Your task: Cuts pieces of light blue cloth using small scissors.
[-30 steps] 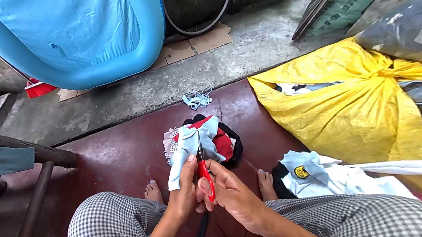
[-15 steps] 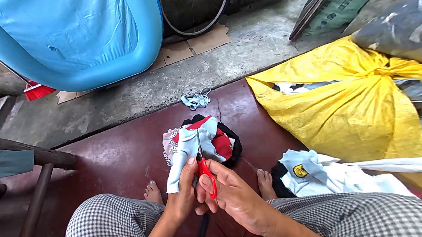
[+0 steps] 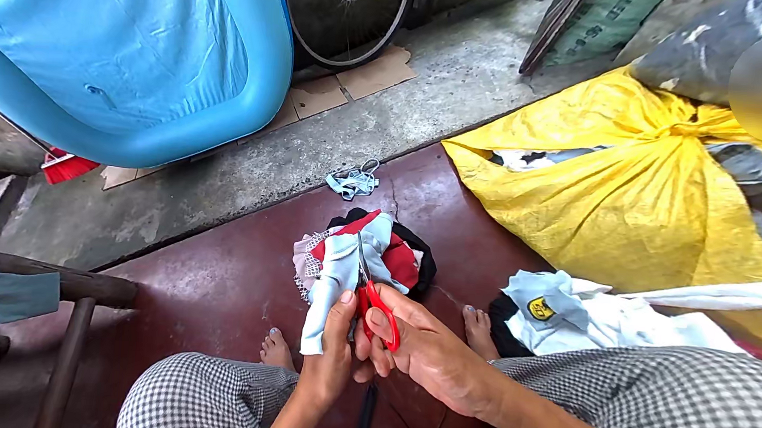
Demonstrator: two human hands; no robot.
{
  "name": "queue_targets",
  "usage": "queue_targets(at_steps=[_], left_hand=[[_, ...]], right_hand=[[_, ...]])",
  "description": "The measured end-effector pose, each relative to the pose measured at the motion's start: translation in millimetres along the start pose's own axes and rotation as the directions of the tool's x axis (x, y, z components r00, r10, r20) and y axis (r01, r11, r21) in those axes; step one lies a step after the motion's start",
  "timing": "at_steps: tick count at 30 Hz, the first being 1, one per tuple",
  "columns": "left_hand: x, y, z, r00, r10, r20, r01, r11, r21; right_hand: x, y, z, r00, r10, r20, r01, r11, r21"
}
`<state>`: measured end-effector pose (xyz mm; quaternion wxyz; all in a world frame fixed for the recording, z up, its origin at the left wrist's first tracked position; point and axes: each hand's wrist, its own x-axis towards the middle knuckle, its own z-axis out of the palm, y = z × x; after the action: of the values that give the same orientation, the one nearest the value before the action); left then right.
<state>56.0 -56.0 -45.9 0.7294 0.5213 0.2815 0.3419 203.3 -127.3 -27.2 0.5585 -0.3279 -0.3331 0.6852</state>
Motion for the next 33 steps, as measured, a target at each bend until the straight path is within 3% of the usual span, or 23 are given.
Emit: queue_targets(at_steps=[9,13,17,23,27,30,33], left_hand=[[2,-3,-3,1.000,0.008,-0.010,-0.008,1.000,-0.019],[5,-1,-3,0.997,0.025,0.071,-0.013,0.986,-0.166],[8,-8,-9,0.984,0.076,0.162,-0.039,0.975,-0.219],[14,-15,0,0.989,0.149,-0.024,-0.151,0.973,-0.176],[14,-15,5,0.982,0.008,-0.187,-0.031,0.992,-0.119],[20,-14,6,0.975,-0.023,-0.221,-0.016,0.985,-0.171],[26,-12,1,0.986,0.009,-0.167,-0.030,0.991,-0.127]], right_hand=[[1,0,3,0.998,-0.008,-0.063,0.010,1.000,0.027],[0,-2,5,0.998,-0.006,-0.064,0.003,0.999,-0.043],[-1,-10,7,0.999,0.010,-0.046,-0.010,1.000,-0.003],[-2,-19,9,0.995,0.071,-0.065,-0.068,0.997,0.041],[-2,-23,9,0.990,0.110,-0.090,-0.112,0.994,-0.018],[-2,-26,10,0.983,0.140,-0.120,-0.149,0.986,-0.072],[-3,-25,12,0.977,0.134,-0.169,-0.170,0.959,-0.225]])
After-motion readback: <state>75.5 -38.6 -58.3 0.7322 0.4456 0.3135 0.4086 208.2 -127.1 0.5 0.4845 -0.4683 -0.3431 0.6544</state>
